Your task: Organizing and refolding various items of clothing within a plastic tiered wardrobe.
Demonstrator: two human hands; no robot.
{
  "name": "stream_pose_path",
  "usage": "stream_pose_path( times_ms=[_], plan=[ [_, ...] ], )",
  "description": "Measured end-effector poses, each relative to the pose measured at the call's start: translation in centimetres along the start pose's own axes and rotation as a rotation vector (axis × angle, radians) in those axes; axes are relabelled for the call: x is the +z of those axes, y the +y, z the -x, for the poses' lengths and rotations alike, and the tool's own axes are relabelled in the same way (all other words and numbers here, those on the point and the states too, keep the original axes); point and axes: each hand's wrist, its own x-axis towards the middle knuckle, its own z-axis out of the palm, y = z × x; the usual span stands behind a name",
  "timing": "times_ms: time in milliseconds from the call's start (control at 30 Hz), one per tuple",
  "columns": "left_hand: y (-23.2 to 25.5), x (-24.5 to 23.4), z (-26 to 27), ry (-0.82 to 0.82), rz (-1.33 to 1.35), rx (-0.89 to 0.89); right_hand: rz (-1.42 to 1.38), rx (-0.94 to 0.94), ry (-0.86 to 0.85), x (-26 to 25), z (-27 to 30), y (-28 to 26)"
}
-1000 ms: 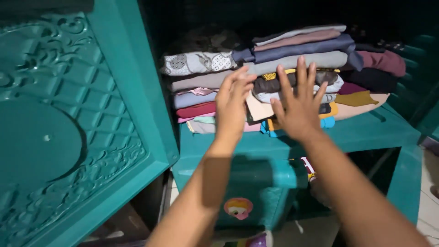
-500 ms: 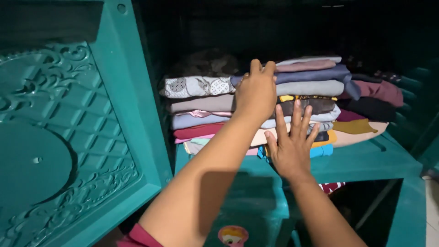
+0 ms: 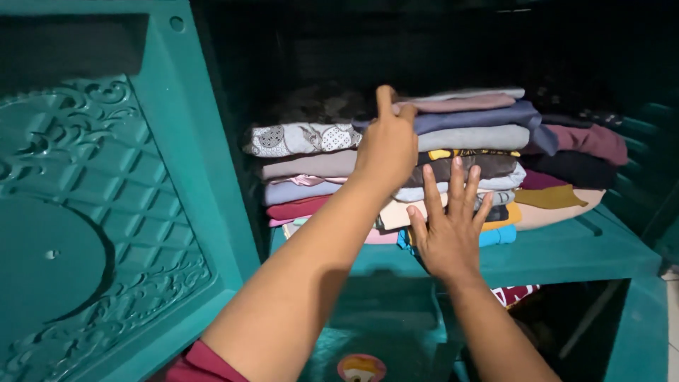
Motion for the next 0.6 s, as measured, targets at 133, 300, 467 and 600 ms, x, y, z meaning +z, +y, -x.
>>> stream_pose_path(
  times_ms=[133,300,467,600],
  plan=[
    [-0.8,-0.4,-0.2,0.051,-0.111,0.031,-0.005,0.002,0.009,-0.1,-0.1,-0.1],
    [-2.6,0.3,-1.9,0.064,-0.197,0.134,0.002,-0.009,0.028,0.2,0.0,0.3],
    [-3.0,-0.2,-3.3,0.215,-0.472,0.273,-0.005,-0.006,0.033,0.0,0.0,0.1],
    [-4.4,1.5,-5.2,0.102,-0.410,0.304,-0.015,0.003,0.038,-0.1,-0.1,0.1]
  ],
)
